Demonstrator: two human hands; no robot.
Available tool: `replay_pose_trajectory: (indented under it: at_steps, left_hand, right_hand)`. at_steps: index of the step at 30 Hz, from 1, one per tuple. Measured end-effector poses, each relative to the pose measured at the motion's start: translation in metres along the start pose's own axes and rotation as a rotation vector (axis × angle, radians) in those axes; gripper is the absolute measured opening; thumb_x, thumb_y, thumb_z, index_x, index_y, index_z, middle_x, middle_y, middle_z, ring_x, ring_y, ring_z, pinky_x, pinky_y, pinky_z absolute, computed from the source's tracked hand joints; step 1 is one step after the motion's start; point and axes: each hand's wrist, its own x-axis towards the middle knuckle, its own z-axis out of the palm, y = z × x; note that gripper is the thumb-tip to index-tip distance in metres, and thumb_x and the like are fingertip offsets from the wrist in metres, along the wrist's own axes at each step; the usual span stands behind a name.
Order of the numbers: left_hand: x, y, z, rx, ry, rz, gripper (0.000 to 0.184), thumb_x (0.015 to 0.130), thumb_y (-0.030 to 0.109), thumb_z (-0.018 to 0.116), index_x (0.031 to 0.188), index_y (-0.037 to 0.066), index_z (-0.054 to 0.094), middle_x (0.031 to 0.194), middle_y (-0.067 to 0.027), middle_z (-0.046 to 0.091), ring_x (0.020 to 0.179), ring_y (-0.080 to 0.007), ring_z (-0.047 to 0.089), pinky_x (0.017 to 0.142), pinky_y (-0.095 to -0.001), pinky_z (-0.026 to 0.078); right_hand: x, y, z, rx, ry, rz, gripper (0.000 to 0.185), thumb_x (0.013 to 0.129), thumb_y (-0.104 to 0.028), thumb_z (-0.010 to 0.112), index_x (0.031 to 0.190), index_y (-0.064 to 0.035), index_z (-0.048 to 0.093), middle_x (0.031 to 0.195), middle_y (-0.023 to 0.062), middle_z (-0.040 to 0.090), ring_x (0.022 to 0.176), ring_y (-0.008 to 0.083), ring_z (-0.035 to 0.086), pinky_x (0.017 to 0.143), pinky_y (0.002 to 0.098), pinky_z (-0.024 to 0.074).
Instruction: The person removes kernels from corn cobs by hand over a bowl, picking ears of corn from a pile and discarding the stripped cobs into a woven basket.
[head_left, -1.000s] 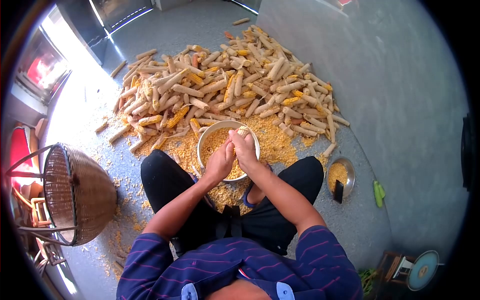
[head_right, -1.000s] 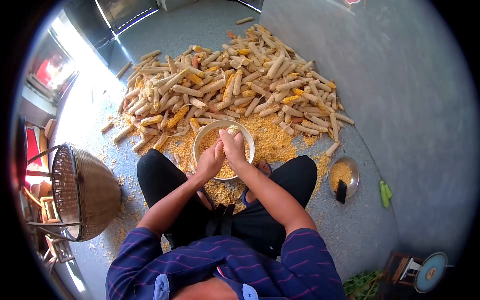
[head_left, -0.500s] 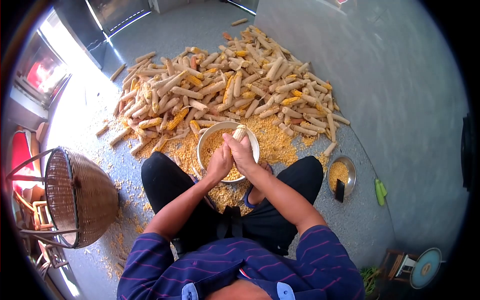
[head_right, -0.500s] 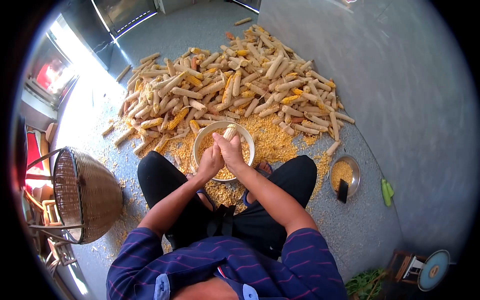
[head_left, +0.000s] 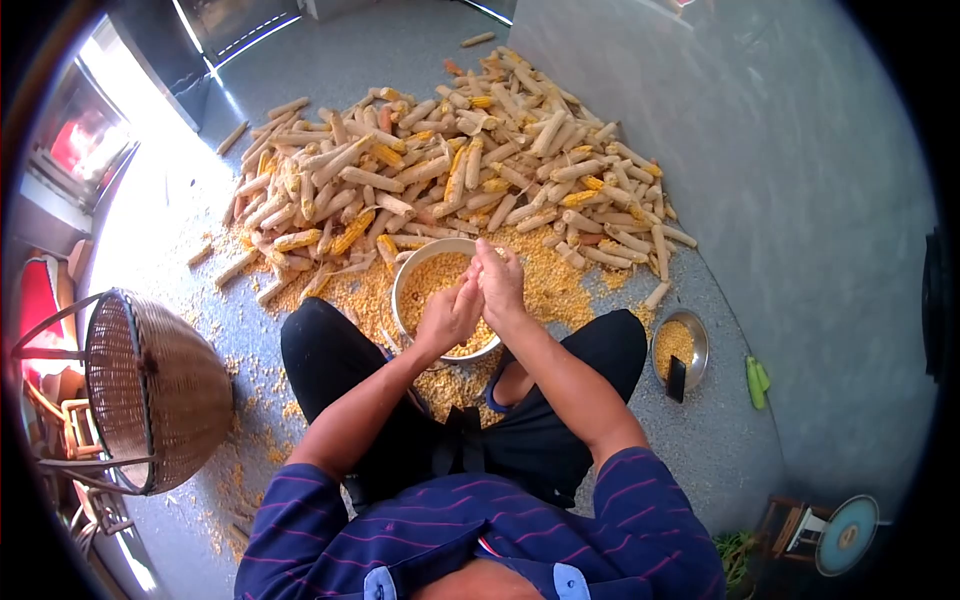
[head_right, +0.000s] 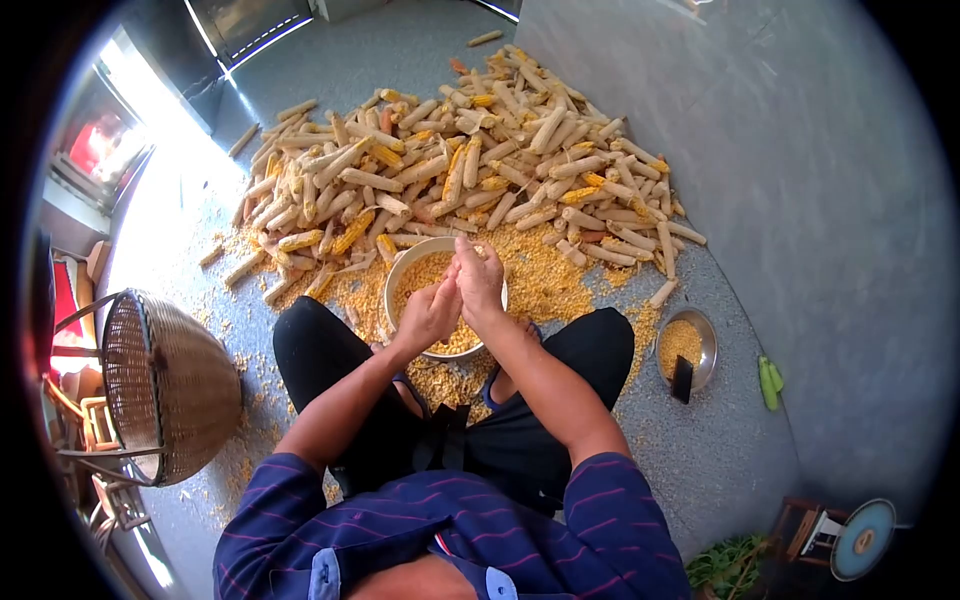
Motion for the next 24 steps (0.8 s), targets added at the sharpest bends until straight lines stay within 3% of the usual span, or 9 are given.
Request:
replay_pose_trajectory:
  at_steps: [1,3,5,13,17,19,21,22,24]
  left_hand:
    - [-0.001,-0.001,-0.002,0.001,0.001,-0.002,0.048,0.099,0.036,0.043,0.077,-0.003,0.061,0.055,-0.0175,0.055,0.049,-0.0262,0.058,0.049,-0.0397,0.045]
    - [-0.002,-0.004,-0.005,-0.38,-0.077,-0.322,0.053,0.101,0.036,0.037,0.073,-0.003,0.059,0.052,-0.0101,0.053,0.042,-0.0183,0.053,0.039,-0.0328,0.042]
    - [-0.002,-0.005,0.0,-0.417,-0.052,-0.335,0.055,0.102,0.036,0.034,0.071,-0.002,0.058,0.052,-0.0067,0.053,0.039,-0.0159,0.05,0.034,-0.028,0.04]
    - [-0.001,-0.025,0.0,-0.797,-0.081,-0.843,0.044,0.099,0.047,0.039,0.1,0.006,0.054,0.067,-0.0093,0.061,0.042,-0.0178,0.055,0.033,-0.0258,0.04]
    - [0.0,-0.03,-0.007,-0.756,-0.078,-0.656,0.043,0.099,0.048,0.038,0.1,0.008,0.055,0.068,-0.0094,0.063,0.042,-0.0147,0.054,0.033,-0.0227,0.037]
    - [-0.002,-0.024,-0.004,-0.732,-0.116,-0.572,0.043,0.099,0.046,0.041,0.101,0.006,0.055,0.067,-0.0132,0.062,0.043,-0.0223,0.055,0.037,-0.0322,0.04]
    - [-0.01,-0.014,0.009,0.384,0.115,0.144,0.041,0.097,0.042,0.045,0.104,0.002,0.054,0.066,-0.0177,0.06,0.053,-0.0318,0.059,0.049,-0.0411,0.044]
    - [-0.012,-0.001,0.006,0.425,0.015,0.039,0.041,0.096,0.041,0.046,0.101,0.001,0.054,0.07,-0.0261,0.06,0.068,-0.0434,0.062,0.062,-0.0508,0.045]
    - [-0.006,-0.01,0.003,0.328,0.008,0.025,0.04,0.096,0.04,0.045,0.096,0.001,0.055,0.069,-0.0263,0.06,0.068,-0.0432,0.061,0.062,-0.0502,0.045]
  right_hand:
    - [-0.002,0.0,0.003,-0.033,0.018,-0.033,0.016,0.092,-0.015,0.059,0.092,-0.0056,0.046,0.065,0.0017,0.047,0.055,0.0113,0.047,0.052,0.0273,0.0435]
    - [-0.001,0.004,0.004,-0.064,0.039,-0.066,0.016,0.092,-0.014,0.059,0.092,-0.0045,0.047,0.063,0.0014,0.046,0.052,0.0103,0.045,0.05,0.027,0.0415]
    - [0.002,0.011,0.002,-0.141,0.003,-0.135,0.015,0.093,-0.013,0.057,0.093,-0.004,0.045,0.063,0.0015,0.045,0.052,0.01,0.044,0.049,0.0269,0.04]
    - [0.004,0.002,-0.001,-0.019,0.003,-0.063,0.015,0.093,-0.013,0.057,0.091,-0.0054,0.044,0.064,0.0006,0.043,0.052,0.0106,0.044,0.051,0.0289,0.0433]
    - [0.02,0.005,-0.012,0.028,0.129,-0.061,0.016,0.093,-0.015,0.057,0.087,-0.0074,0.045,0.065,0.0003,0.044,0.054,0.0115,0.045,0.053,0.0314,0.048]
    - [0.024,0.004,-0.015,-0.002,0.158,-0.089,0.018,0.093,-0.017,0.057,0.086,-0.0076,0.043,0.065,0.0016,0.045,0.053,0.0128,0.046,0.053,0.0324,0.0507]
    - [0.022,0.0,-0.016,0.003,0.346,-0.012,0.019,0.092,-0.016,0.058,0.088,-0.0053,0.042,0.066,0.0041,0.047,0.05,0.0137,0.047,0.047,0.0326,0.0473]
    - [0.02,-0.002,-0.016,0.001,0.328,-0.005,0.019,0.091,-0.016,0.057,0.085,-0.0058,0.042,0.066,0.0044,0.047,0.05,0.015,0.048,0.044,0.0339,0.0472]
    - [0.028,0.006,-0.025,0.035,0.284,-0.03,0.019,0.091,-0.016,0.057,0.084,-0.0063,0.042,0.066,0.0042,0.047,0.049,0.015,0.047,0.044,0.0333,0.0463]
